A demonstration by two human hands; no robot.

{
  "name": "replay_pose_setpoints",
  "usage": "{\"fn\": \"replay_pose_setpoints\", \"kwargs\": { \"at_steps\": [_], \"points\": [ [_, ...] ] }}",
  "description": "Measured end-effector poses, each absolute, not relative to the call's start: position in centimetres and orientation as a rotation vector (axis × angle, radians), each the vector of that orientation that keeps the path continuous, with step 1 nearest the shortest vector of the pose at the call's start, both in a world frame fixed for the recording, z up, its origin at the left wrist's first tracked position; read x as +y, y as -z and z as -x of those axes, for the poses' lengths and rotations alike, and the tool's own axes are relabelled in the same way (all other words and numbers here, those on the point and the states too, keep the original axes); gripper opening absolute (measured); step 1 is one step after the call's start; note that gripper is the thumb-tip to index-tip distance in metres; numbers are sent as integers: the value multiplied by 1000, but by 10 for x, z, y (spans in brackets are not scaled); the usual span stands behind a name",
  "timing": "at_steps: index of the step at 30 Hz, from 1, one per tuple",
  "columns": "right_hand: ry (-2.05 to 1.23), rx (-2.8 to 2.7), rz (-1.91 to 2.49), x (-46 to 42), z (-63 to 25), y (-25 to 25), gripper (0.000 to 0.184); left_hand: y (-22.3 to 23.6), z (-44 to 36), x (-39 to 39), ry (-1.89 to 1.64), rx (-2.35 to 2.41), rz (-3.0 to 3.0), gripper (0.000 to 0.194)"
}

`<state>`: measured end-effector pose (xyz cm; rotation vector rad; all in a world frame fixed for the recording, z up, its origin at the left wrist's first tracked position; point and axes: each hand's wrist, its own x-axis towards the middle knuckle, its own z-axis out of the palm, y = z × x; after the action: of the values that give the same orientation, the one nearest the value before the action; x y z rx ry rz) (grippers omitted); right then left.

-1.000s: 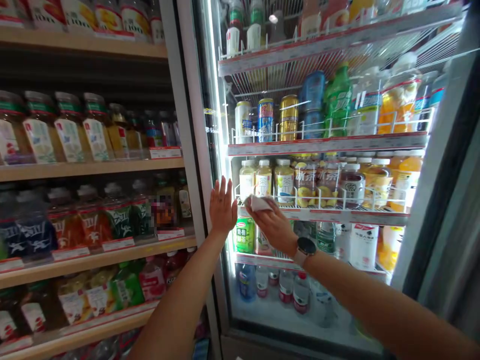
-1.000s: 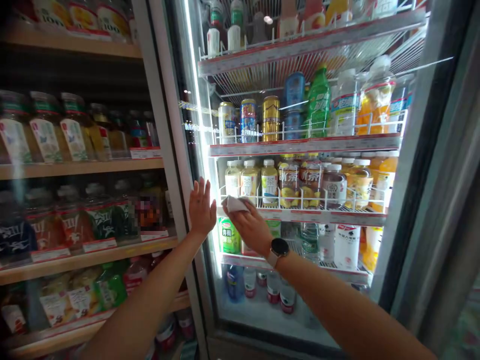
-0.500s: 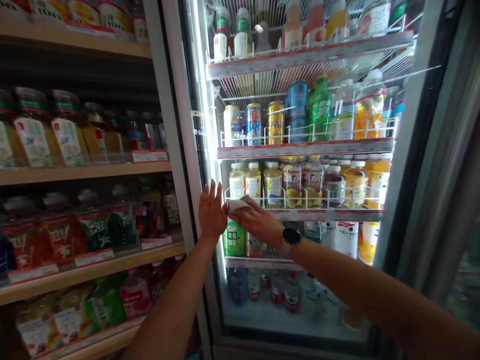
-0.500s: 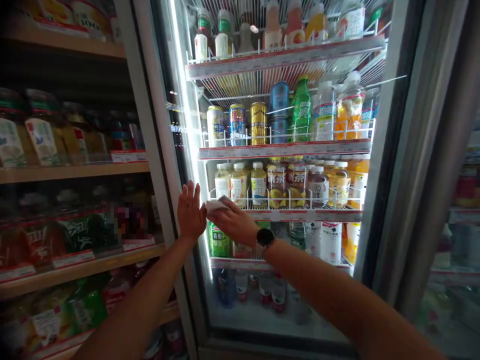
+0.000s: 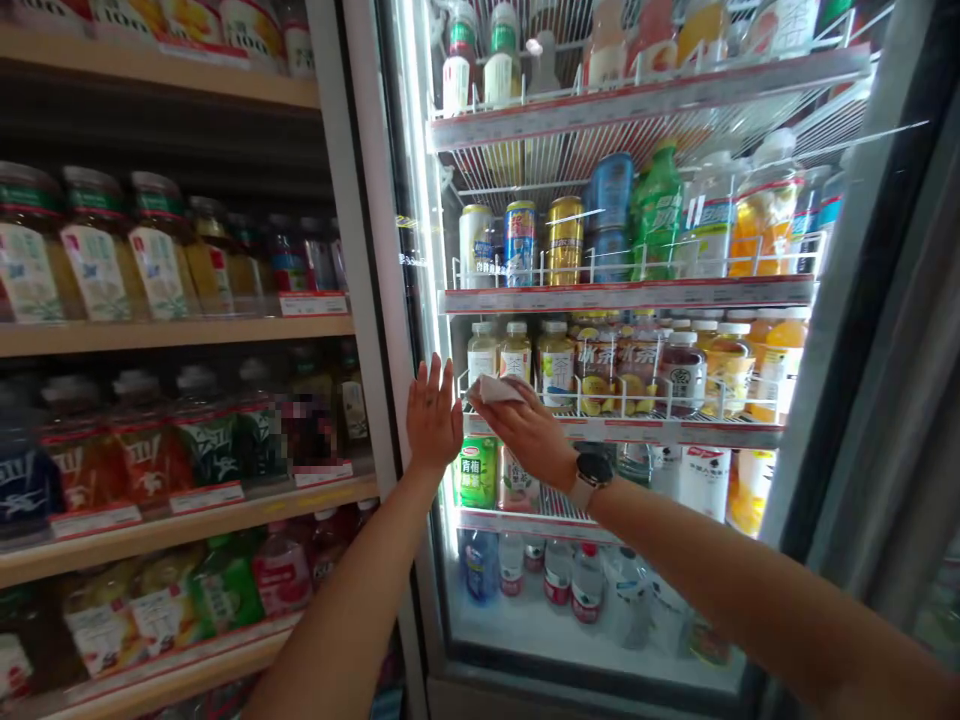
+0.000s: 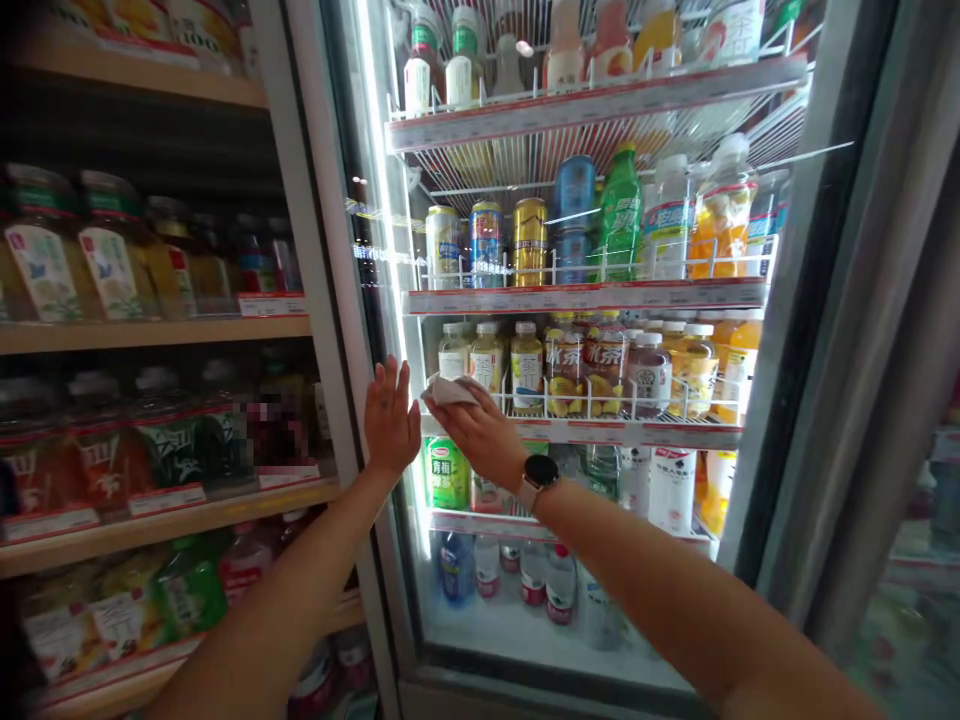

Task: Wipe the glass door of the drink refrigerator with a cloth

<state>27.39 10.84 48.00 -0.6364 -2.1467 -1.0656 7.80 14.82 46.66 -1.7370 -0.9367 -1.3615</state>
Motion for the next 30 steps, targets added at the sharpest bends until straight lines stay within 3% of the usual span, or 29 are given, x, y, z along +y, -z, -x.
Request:
{"fn": "replay_pose_setpoints", "kwargs": {
  "at_steps": [7,11,14,21,24,27,30],
  "points": [
    [1024,-2347,527,94,-293,-325,58,-466,-79,148,1373,-918,1693,56],
    [1023,-2384,474,91,-305,-295,54,-466,-79,148,1372,-921,1682,56],
    [1078,-2371,450,93,-305,-332,55,-467,-79,148,1357,-927,1684,57],
    [1159,-2152,590,109,-294,-533,66,-468,-79,147,1351,-901,1687,59],
    [1160,-1945,670,115,-292,-592,62,-469,-79,146,1357,-889,1681,59],
    [1123,-1852,698,116,-290,-600,62,-468,-79,147,1366,-895,1695,58],
    [1112,-1970,648,114,-282,-563,65,-467,-79,147,1375,-929,1708,57]
  ]
}}
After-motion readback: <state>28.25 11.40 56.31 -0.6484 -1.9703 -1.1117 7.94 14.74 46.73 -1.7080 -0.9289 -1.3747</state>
